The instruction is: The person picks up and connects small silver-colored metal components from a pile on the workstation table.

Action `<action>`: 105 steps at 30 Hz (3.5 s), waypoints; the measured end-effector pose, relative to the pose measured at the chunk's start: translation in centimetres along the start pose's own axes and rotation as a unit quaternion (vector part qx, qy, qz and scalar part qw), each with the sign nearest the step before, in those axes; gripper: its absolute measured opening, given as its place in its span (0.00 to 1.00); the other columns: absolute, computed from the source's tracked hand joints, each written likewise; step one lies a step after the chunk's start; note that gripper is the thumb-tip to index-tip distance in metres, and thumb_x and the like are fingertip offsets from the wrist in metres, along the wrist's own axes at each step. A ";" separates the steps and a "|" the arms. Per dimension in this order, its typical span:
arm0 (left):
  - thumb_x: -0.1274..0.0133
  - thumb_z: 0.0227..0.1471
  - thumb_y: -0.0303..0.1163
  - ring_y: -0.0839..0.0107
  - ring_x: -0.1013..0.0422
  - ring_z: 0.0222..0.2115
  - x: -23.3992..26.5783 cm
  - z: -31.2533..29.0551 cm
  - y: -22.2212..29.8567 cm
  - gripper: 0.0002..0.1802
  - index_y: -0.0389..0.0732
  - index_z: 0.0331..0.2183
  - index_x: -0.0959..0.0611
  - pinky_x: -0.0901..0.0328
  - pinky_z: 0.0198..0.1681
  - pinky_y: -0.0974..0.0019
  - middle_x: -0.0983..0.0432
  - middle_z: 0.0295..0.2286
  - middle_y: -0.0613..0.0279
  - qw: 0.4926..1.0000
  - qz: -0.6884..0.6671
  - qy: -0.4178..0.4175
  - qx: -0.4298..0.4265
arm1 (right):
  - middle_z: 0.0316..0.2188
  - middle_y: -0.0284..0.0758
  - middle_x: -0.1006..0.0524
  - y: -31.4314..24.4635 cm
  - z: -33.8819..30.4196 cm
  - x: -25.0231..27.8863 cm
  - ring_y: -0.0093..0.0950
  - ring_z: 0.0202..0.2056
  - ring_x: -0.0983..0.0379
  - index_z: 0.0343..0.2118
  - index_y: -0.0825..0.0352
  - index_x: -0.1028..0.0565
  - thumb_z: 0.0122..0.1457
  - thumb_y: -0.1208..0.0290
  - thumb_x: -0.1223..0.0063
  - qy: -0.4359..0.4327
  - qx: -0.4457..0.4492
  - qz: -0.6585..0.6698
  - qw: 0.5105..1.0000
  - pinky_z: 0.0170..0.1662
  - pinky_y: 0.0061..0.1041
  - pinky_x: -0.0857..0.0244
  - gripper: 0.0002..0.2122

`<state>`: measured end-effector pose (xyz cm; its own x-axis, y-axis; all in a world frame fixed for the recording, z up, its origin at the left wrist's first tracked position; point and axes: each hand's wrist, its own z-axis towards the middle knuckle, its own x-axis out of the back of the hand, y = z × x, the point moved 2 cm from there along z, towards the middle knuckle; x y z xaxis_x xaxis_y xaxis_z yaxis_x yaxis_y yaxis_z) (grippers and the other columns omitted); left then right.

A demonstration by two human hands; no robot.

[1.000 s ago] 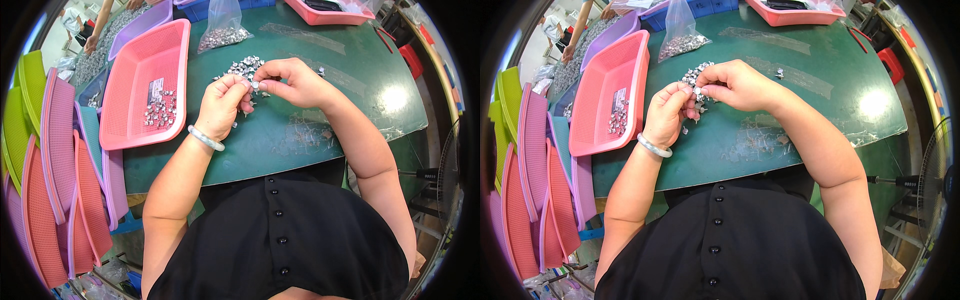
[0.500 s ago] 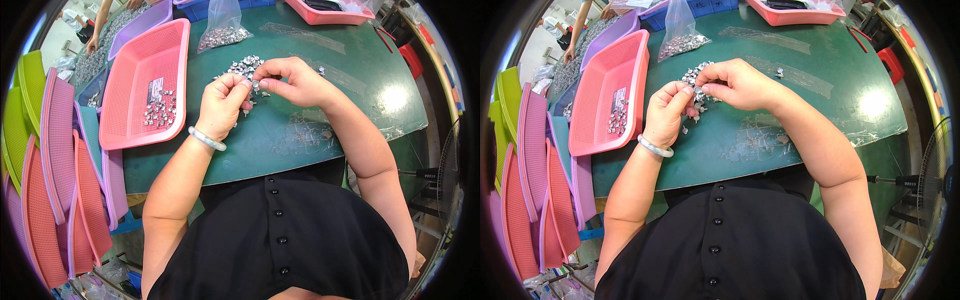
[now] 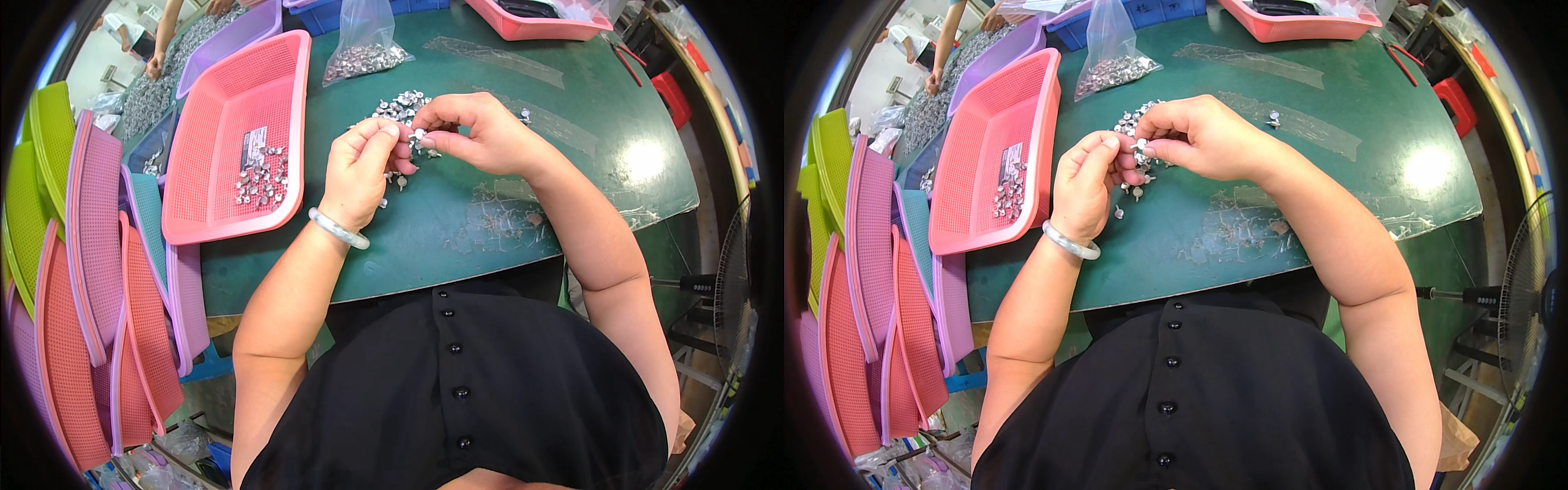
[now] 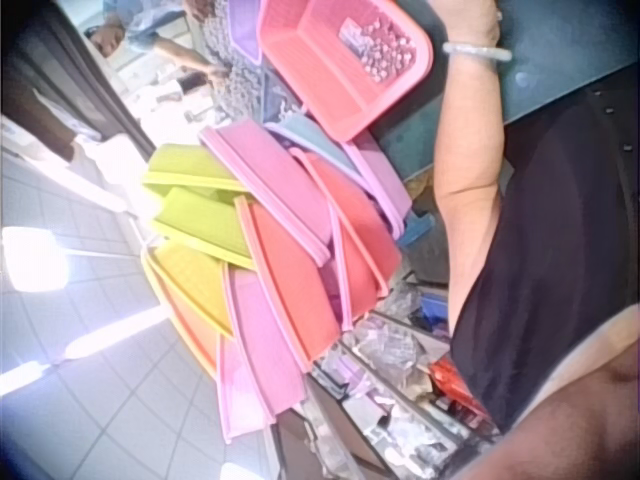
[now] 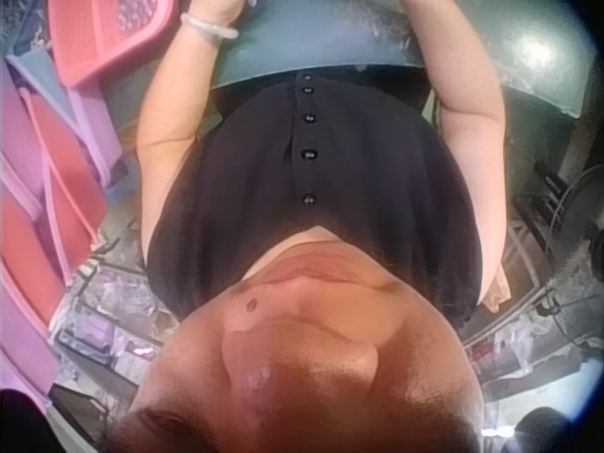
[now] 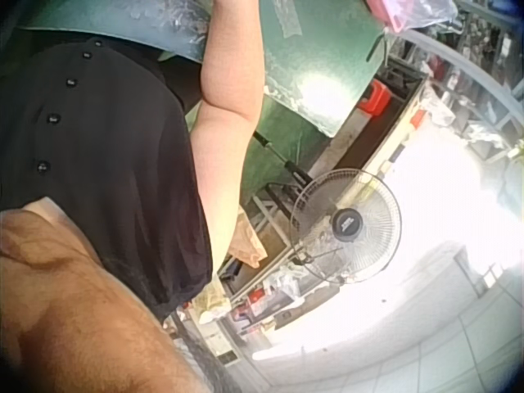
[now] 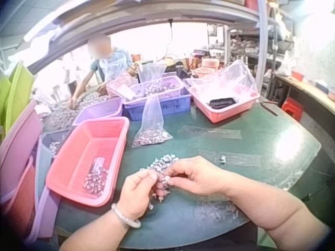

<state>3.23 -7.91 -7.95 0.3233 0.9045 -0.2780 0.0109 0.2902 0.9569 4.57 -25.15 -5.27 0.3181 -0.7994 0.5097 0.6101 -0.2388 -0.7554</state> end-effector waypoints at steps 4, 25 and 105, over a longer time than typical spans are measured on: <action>0.59 0.54 0.31 0.77 0.33 0.20 0.1 0.0 0.0 0.10 0.36 0.29 0.25 0.33 0.28 0.72 0.30 0.22 0.65 1.000 -0.007 0.001 0.015 | 0.22 0.34 0.26 -0.2 0.1 0.0 0.20 0.23 0.32 0.31 0.69 0.28 0.49 0.76 0.47 0.001 0.006 -0.006 1.000 0.29 0.20 0.37 0.06; 0.55 0.49 0.24 0.72 0.28 0.26 0.5 0.7 -0.2 0.02 0.38 0.28 0.27 0.31 0.33 0.67 0.26 0.26 0.59 0.973 -0.189 -0.024 0.131 | 0.24 0.39 0.28 1.6 -0.2 -0.6 0.36 0.27 0.31 0.25 0.71 0.29 0.43 0.78 0.48 -0.098 -0.055 -0.203 0.973 0.31 0.29 0.36 0.05; 0.51 0.49 0.28 0.84 0.39 0.17 -0.1 0.1 0.2 0.03 0.40 0.26 0.25 0.45 0.18 0.80 0.31 0.19 0.70 0.993 -0.043 -0.003 0.113 | 0.27 0.28 0.28 1.0 0.1 -0.5 0.15 0.29 0.34 0.34 0.72 0.30 0.53 0.78 0.52 -0.037 -0.094 0.196 0.975 0.33 0.15 0.37 0.06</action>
<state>3.30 -7.96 -7.73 0.3179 0.8775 -0.3591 0.2495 0.2880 0.9246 5.09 -24.97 -6.24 0.5561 -0.8091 0.1897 0.2894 -0.0255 -0.9569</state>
